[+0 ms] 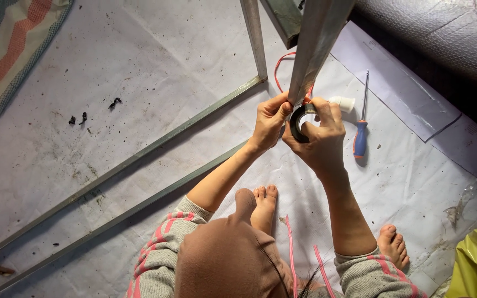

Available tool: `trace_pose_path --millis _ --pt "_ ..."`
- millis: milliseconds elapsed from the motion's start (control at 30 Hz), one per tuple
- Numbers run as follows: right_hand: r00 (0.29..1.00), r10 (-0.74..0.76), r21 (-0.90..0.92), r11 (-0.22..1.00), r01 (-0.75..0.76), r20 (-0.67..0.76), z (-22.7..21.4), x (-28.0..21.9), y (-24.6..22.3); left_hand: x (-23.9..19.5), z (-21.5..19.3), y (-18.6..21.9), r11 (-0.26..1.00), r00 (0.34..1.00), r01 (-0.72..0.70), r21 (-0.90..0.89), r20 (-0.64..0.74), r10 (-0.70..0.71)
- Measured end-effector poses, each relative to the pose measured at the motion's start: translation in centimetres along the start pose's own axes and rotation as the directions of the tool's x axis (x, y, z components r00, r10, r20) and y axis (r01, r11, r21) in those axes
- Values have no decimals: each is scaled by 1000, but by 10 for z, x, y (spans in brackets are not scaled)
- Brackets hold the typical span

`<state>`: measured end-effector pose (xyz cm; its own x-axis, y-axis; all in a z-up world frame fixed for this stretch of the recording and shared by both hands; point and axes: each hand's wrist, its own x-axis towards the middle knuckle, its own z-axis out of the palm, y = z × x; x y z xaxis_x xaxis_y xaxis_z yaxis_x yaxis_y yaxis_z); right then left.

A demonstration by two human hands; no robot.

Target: The person uses a screwdriver to tighten a screw on a metal frame, then picks up a roll of black electrical tape. They wrap the tape around a red wire attached to the frame to secure it, then place the tape roll on the floor.

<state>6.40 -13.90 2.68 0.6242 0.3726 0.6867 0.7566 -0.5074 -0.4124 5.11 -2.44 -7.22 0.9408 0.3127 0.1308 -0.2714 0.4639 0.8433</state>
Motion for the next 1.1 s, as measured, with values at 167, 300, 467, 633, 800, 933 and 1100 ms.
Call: trace_pose_path --millis 167,300,467,633,800,933,1100 --pt "1000 -2 56 998 1 14 -5 2 -2 1 2 2 1000 999 0 -3 -34 0" --pt "1000 -8 78 997 8 2 -5 -2 2 1 14 21 1000 999 -12 9 -32 12" --pt "1000 23 134 991 -21 -11 -4 -10 2 1 2 -2 1000 998 -27 7 -49 27" --pt "998 46 180 983 -40 -33 -4 -17 2 3 2 -4 999 999 -43 2 -28 43" --pt "999 32 189 982 -27 -23 -8 -19 0 2 -2 -10 998 997 -59 -12 -41 58" --pt "1000 26 189 982 -23 -11 -9 -25 4 0 -4 -12 999 998 -47 -3 -51 47" --pt "998 -56 228 973 46 39 -11 -22 12 3 -6 -14 999 998 -50 9 -34 50"
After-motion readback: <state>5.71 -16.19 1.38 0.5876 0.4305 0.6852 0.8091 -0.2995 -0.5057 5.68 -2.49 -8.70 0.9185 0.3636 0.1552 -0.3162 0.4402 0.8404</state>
